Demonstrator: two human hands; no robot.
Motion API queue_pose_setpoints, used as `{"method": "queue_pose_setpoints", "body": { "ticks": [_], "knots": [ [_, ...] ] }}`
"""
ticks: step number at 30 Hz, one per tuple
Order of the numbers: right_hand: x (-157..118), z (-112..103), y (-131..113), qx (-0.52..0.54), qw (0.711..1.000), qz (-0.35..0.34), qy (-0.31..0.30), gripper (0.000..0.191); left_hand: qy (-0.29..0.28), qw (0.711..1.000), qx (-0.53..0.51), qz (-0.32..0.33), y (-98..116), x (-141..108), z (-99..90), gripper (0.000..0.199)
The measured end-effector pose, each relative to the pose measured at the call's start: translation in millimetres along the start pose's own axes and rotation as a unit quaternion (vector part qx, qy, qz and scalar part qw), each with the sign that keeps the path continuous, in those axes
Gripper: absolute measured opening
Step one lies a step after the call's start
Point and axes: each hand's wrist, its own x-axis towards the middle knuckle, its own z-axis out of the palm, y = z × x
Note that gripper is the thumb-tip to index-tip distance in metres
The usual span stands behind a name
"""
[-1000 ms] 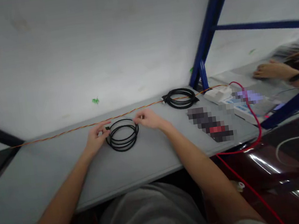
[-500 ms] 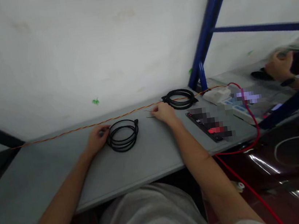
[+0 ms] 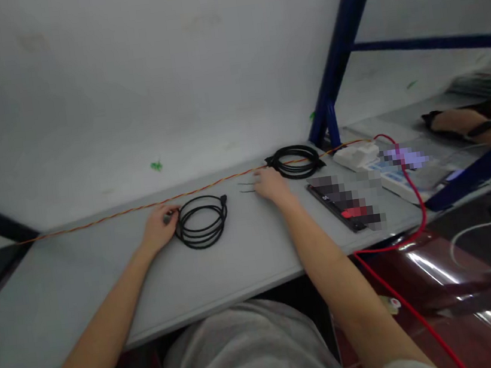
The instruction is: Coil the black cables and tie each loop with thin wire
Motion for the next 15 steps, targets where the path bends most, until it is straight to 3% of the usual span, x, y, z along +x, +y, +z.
{"method": "queue_pose_setpoints", "body": {
  "ticks": [3,7,15],
  "knots": [
    [-1,0,-8,0.012,0.999,-0.033,0.014,0.043,0.013,0.999,0.019,-0.031,-2,0,-0.7,0.029],
    [-9,6,-28,0.036,0.994,-0.1,-0.01,0.034,0.022,0.995,0.051,-0.088,-5,-1,-3.1,0.029],
    [-35,30,-67,0.032,0.981,-0.178,-0.07,0.033,-0.03,0.99,0.076,-0.119,2,-2,-5.3,0.032]
  ]
}}
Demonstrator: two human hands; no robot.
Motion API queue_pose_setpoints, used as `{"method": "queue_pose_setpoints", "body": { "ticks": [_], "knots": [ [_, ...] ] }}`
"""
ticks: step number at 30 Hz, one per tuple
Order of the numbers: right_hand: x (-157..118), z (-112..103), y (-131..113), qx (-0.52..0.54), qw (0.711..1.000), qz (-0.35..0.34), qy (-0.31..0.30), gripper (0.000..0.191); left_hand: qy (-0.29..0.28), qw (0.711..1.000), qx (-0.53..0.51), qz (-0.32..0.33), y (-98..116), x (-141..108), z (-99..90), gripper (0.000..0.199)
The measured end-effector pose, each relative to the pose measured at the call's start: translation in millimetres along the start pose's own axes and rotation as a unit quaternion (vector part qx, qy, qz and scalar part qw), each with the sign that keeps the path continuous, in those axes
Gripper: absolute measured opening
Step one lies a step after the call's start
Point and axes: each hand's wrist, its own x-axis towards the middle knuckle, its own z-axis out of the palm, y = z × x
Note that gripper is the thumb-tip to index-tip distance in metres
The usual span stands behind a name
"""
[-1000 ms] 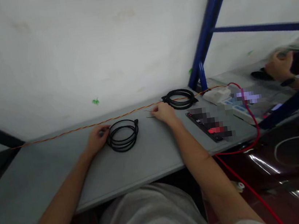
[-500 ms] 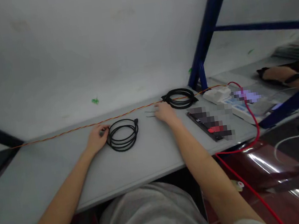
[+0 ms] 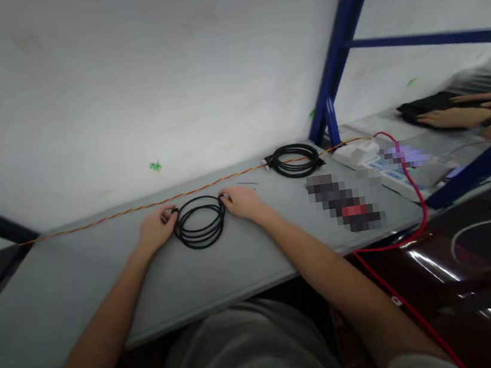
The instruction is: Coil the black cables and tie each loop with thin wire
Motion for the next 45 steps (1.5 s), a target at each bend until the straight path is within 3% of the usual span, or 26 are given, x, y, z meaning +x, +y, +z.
{"method": "queue_pose_setpoints", "body": {
  "ticks": [8,15,22,27,34,40,43,45],
  "knots": [
    [-3,-1,-7,-0.015,1.0,-0.004,-0.02,0.038,-0.01,0.999,-0.016,-0.03,6,-2,-1.8,0.037],
    [-4,4,-11,-0.012,1.0,0.003,-0.015,0.05,0.013,0.988,-0.145,-0.05,3,0,0.4,0.039],
    [1,12,-9,0.065,0.997,0.005,0.028,0.038,0.02,0.927,-0.369,-0.069,5,4,4.3,0.067],
    [10,13,-3,0.182,0.98,0.017,0.076,0.018,0.071,0.883,-0.455,-0.089,10,7,0.4,0.07],
    [13,24,-3,0.355,0.934,0.006,0.043,0.039,0.084,0.848,-0.513,-0.1,16,4,-4.8,0.071],
    [18,13,4,0.43,0.893,0.031,0.128,0.049,0.126,0.824,-0.541,-0.115,21,8,-20.0,0.065],
    [22,-2,16,0.453,0.859,0.049,0.235,0.051,0.196,0.798,-0.556,-0.122,10,19,-39.6,0.056],
    [25,-13,27,0.449,0.833,0.072,0.316,0.051,0.252,0.777,-0.562,-0.132,-8,27,-55.7,0.049]
  ]
}}
